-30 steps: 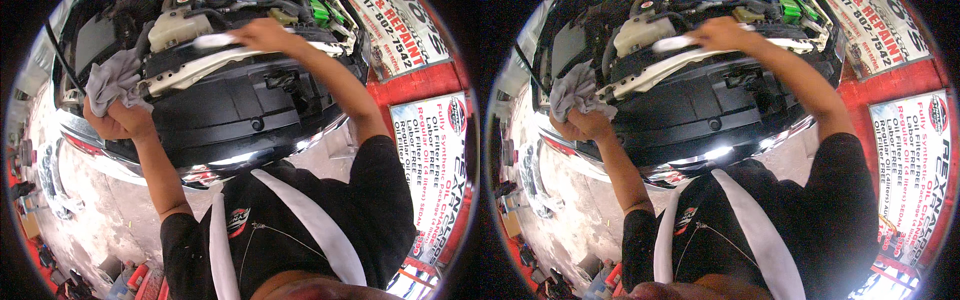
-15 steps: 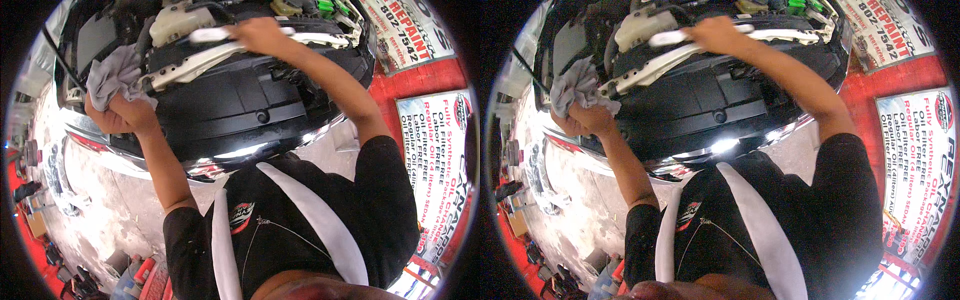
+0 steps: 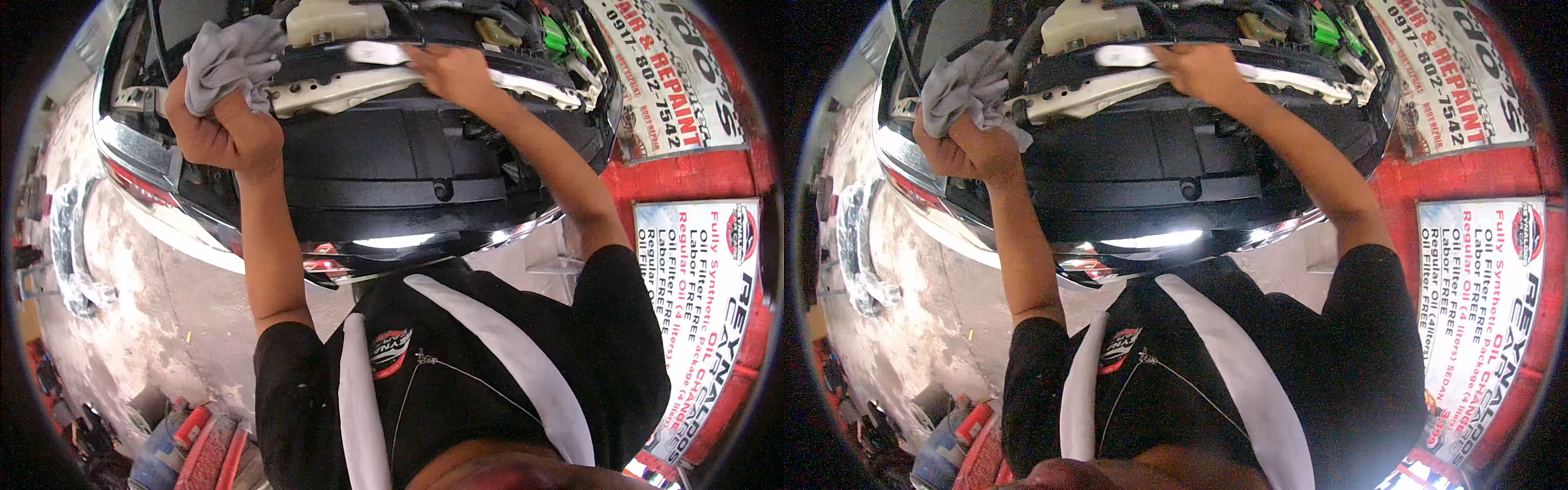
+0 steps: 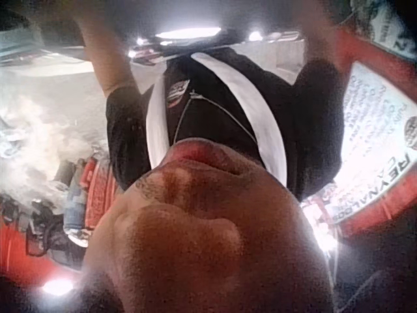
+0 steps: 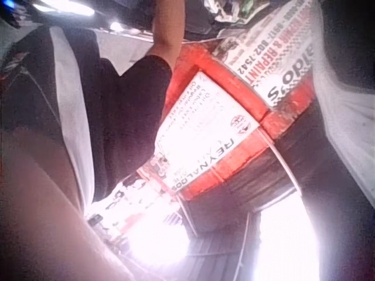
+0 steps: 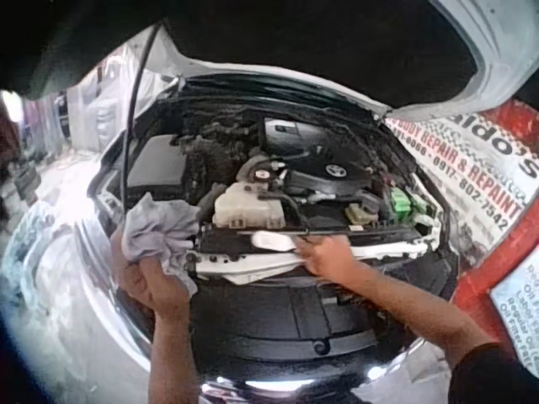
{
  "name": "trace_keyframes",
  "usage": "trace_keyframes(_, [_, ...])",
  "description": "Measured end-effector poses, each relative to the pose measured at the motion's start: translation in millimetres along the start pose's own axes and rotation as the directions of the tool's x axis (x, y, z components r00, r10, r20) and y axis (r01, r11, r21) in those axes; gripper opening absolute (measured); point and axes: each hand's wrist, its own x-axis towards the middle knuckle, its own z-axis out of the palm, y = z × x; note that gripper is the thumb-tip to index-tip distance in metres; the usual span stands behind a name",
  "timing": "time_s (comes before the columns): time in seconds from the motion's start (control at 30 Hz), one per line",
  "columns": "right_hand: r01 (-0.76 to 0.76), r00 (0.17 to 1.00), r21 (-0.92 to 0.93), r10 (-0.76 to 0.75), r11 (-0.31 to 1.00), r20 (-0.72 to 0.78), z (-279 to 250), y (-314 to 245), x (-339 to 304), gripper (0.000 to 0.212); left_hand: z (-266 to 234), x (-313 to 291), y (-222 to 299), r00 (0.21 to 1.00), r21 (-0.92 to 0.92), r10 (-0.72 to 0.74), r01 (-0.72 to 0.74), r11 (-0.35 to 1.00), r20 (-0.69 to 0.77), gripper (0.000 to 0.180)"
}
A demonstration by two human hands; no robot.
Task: The person cleans the engine bay of a white car using a white brush and a cloth. They scrub and wipe various components under the hood, including the engine cover and surrounding parts, then briefly remove and replace the engine cover before continuing to clean.
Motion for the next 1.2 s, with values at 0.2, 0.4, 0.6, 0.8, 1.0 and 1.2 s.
trace_keyframes(0.2, [0.042,0.995,0.013,-0.043,0.999,0.087,6,-6,21,0.050,-11,6,-1,0.997,0.123,0.040,-0.049,0.991,0.072,0.022])
trace_keyframes(0.4, [-0.112,0.976,-0.025,0.115,0.993,0.186,-20,-7,22,0.042,-1,10,6,0.999,0.208,-0.039,0.031,0.978,0.035,0.022])
trace_keyframes(0.6, [-0.121,0.968,0.169,0.079,0.978,0.239,-12,-42,40,0.046,-11,17,-13,0.956,0.553,0.185,-0.283,0.784,0.227,0.022])
trace_keyframes(0.8, [-0.286,0.934,0.072,0.261,0.956,0.243,-4,153,-133,0.066,-11,36,32,0.941,0.647,0.240,-0.339,0.683,0.239,0.021])
trace_keyframes(1.0, [-0.319,0.918,0.196,0.250,0.927,0.308,-30,214,-190,0.056,30,6,47,0.908,0.707,0.317,-0.414,0.573,0.274,0.024])
trace_keyframes(1.2, [-0.122,0.992,0.391,0.113,0.912,0.047,-5,120,-97,0.045,76,-9,69,0.989,0.479,-0.143,0.107,0.871,0.038,0.042])
